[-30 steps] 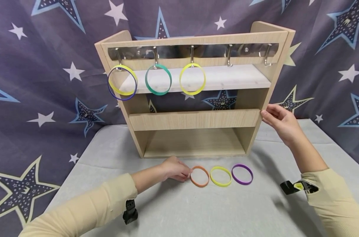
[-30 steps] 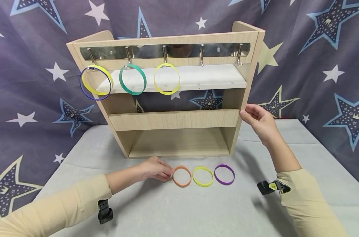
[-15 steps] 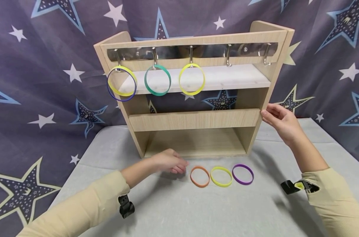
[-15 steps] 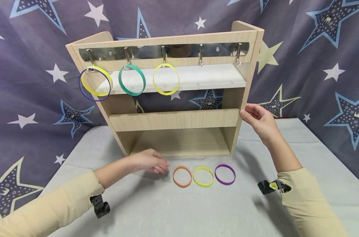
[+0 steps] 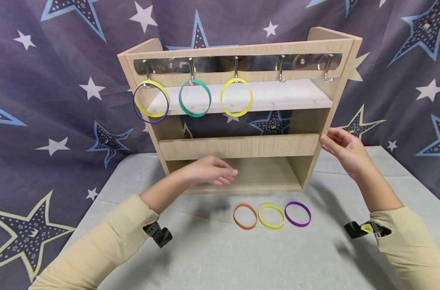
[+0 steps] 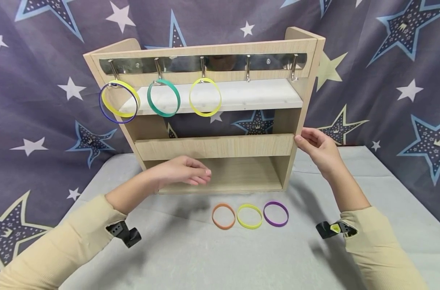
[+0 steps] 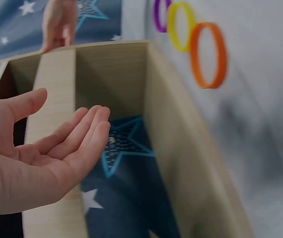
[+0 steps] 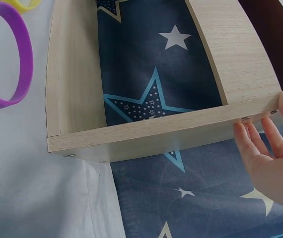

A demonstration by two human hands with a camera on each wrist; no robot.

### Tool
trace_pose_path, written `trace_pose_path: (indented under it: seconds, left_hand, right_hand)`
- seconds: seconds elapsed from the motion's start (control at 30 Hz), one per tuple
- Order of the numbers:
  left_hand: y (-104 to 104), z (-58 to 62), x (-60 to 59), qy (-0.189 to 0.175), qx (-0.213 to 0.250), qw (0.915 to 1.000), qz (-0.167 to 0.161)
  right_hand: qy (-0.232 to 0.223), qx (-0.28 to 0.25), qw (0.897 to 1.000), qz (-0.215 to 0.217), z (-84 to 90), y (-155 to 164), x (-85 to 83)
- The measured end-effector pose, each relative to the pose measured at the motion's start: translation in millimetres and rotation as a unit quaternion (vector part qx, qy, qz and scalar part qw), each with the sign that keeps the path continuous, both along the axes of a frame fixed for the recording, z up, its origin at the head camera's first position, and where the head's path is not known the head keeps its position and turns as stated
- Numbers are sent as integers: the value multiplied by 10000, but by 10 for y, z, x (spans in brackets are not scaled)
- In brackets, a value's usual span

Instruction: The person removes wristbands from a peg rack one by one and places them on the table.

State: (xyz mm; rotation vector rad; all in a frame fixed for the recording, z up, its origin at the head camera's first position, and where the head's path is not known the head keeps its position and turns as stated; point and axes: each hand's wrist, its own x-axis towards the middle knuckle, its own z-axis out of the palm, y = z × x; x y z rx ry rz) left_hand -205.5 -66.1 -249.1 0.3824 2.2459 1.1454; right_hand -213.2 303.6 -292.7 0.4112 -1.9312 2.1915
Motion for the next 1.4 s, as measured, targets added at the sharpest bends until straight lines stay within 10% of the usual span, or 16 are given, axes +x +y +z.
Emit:
trace_pose_path:
  seconds: [0.27,0.53,0.93,1.4]
  left_hand:
    - [60,150,-32,601,753,9940,518]
    - [118,244,-42,1307,1921,9671,1036]
    - [238,385,-29,1502,3513,9116,1516]
    - [336,404,12,1258,4262,8771,1824]
  right_hand:
    - [1,25,10000,20,3,-1,-21]
    - [39,10,10000,17,16,-11,-31]
    - [21,-11,10000,-16,9,-5,-30]
    - [16,-18,10000,-20,-8,-2,-4]
